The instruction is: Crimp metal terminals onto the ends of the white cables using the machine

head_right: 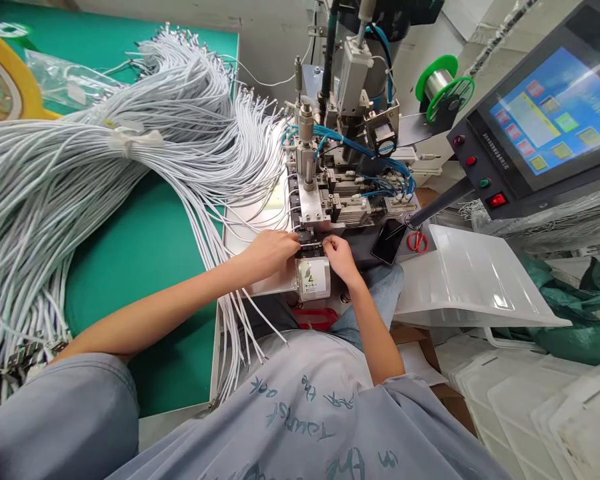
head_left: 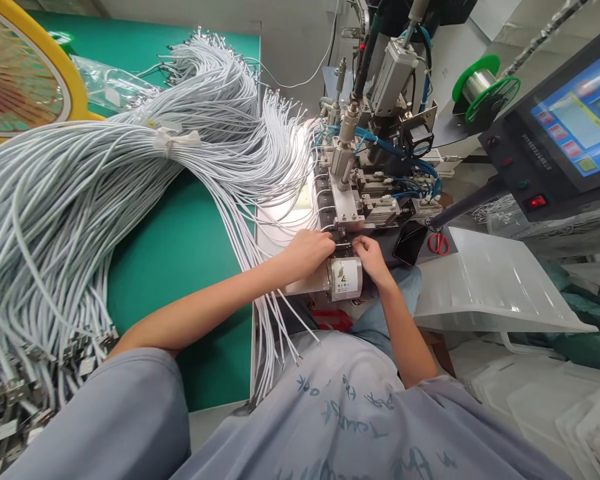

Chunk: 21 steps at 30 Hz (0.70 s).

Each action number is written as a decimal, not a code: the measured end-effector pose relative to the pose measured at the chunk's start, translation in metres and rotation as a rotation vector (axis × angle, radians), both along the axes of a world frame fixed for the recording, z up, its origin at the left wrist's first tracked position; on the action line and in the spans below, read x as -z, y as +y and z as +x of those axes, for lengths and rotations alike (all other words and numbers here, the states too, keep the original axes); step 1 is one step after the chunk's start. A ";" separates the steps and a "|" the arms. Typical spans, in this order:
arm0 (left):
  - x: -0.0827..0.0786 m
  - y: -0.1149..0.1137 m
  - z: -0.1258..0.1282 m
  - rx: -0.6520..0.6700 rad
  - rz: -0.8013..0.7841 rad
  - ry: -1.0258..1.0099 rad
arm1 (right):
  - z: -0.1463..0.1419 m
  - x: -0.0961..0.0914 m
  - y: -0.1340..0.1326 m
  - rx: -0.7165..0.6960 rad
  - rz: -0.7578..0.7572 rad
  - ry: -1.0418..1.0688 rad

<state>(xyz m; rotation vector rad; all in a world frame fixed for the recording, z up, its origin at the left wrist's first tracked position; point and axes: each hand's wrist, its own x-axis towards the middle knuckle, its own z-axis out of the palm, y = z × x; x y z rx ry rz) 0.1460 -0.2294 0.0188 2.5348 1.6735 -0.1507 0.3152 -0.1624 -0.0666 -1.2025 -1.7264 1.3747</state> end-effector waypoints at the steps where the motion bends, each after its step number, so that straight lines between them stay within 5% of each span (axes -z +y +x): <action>1: -0.001 -0.001 0.000 -0.012 0.002 -0.005 | 0.001 0.000 0.001 0.030 0.018 -0.028; 7: 0.006 0.002 -0.004 -0.102 0.047 0.013 | 0.019 -0.026 -0.040 0.315 0.206 -0.068; 9: 0.008 0.005 -0.006 -0.164 0.074 0.014 | 0.018 -0.035 -0.073 0.247 0.206 -0.052; 13: 0.009 0.008 -0.006 -0.194 0.076 -0.005 | -0.004 -0.034 -0.134 -0.237 0.001 -0.146; 16: 0.002 0.002 0.002 -0.192 0.096 -0.058 | -0.016 -0.026 -0.152 -0.480 -0.074 -0.174; 21: -0.006 -0.021 0.024 0.070 0.197 -0.514 | 0.004 -0.040 -0.120 -0.231 0.013 -0.136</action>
